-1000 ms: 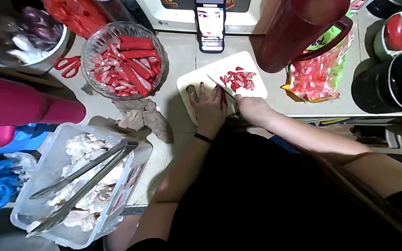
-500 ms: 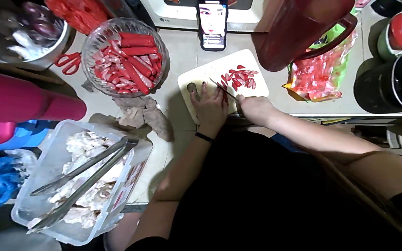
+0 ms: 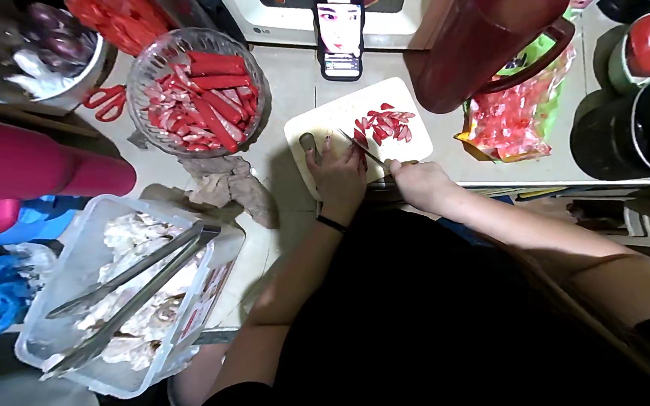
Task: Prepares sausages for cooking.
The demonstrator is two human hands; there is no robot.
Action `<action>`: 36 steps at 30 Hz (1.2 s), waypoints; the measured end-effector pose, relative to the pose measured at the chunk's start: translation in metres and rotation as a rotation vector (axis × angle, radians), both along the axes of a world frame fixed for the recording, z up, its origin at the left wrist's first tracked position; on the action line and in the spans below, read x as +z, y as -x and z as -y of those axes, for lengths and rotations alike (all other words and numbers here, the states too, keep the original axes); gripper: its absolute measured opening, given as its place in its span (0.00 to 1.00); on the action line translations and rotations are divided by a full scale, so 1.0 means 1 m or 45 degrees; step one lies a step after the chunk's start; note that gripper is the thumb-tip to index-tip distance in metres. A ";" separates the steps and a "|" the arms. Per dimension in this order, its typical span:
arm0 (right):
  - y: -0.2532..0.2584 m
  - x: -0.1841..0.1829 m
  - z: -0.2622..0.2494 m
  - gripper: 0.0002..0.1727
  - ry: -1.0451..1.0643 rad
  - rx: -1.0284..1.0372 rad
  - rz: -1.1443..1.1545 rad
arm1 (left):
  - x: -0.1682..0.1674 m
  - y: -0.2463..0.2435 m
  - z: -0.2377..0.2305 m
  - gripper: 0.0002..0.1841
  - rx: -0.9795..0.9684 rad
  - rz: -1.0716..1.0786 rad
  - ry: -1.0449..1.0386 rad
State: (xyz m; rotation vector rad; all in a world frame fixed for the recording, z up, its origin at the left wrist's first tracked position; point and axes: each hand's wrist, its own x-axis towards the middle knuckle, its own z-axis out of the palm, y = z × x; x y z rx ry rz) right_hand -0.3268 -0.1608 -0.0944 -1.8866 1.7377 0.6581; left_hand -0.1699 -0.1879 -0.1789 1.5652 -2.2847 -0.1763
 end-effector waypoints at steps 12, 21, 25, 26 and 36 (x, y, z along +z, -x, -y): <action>0.002 -0.016 0.001 0.17 0.019 -0.007 0.041 | -0.002 -0.004 -0.005 0.20 -0.031 -0.015 -0.025; 0.005 0.005 -0.008 0.17 -0.017 0.049 0.007 | -0.010 -0.007 -0.007 0.14 -0.058 -0.100 0.061; -0.001 -0.002 -0.004 0.15 0.008 0.041 -0.015 | -0.009 -0.008 -0.008 0.13 -0.065 -0.119 0.053; -0.003 -0.006 -0.003 0.15 0.022 0.035 -0.012 | -0.009 -0.008 -0.009 0.13 -0.072 -0.119 0.041; 0.010 -0.005 -0.014 0.19 -0.013 0.043 0.025 | -0.008 -0.012 -0.012 0.12 -0.097 -0.125 0.047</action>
